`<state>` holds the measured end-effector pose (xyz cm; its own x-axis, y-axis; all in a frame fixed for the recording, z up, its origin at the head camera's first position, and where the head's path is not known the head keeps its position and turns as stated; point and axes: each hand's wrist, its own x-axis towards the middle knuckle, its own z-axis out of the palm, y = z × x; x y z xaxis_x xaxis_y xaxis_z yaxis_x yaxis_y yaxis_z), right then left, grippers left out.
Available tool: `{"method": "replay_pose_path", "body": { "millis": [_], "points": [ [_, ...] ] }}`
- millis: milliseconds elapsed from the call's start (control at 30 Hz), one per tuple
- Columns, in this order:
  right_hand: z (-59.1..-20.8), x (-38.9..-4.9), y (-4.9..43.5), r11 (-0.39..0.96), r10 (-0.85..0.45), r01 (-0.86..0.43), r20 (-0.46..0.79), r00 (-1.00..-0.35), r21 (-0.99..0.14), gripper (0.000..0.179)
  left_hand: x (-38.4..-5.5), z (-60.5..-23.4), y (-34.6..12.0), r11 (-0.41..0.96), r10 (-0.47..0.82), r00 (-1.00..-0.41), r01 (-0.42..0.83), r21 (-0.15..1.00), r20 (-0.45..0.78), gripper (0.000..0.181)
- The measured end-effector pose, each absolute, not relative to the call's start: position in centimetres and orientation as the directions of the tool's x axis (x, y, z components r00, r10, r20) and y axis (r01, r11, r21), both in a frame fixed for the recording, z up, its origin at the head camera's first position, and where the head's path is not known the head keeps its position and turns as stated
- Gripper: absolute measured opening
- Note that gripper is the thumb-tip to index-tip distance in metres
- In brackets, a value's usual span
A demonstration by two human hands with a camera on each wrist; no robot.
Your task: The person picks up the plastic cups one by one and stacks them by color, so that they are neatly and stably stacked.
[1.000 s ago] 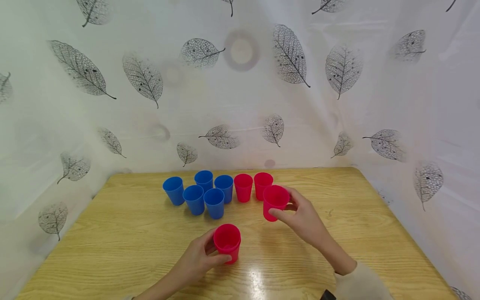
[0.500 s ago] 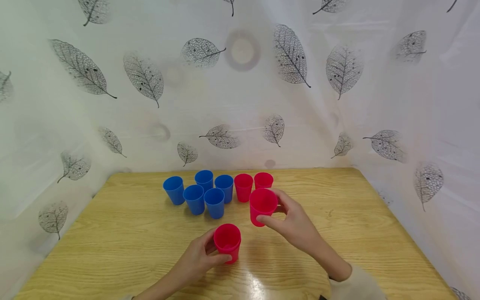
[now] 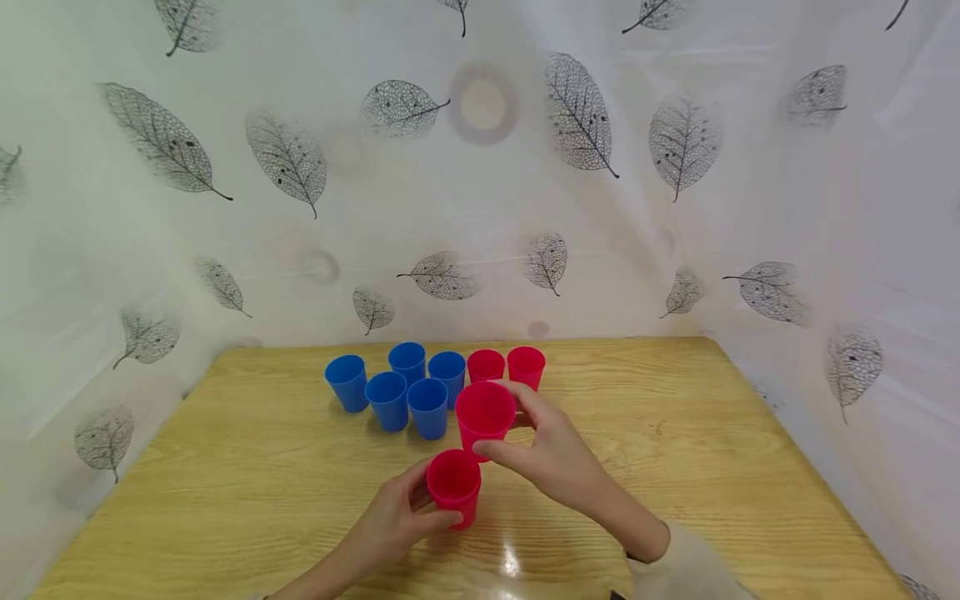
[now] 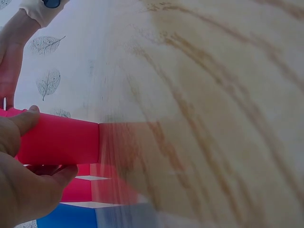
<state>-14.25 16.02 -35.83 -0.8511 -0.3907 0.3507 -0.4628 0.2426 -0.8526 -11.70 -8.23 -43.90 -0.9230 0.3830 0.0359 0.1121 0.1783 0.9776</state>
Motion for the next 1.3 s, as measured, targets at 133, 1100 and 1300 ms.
{"method": "replay_pose_path", "body": {
  "millis": [133,1100,1300],
  "points": [
    [-35.7,-14.0,15.0,0.242,-0.404,-0.466,0.348,-0.846,-0.851,0.063,-11.7,-44.0,-8.3,0.166,0.387,-0.921,0.113,0.980,0.041,0.062],
    [-37.7,-13.4,13.9,0.224,-0.466,-0.457,0.318,-0.826,-0.861,0.060,-11.8,-44.1,-8.4,0.143,0.413,-0.907,0.156,0.977,0.085,0.060],
    [-38.1,-13.4,14.0,0.220,-0.474,-0.439,0.298,-0.828,-0.871,0.059,-11.8,-44.1,-8.4,0.152,0.408,-0.910,0.148,0.977,0.075,0.060]
  ]
}}
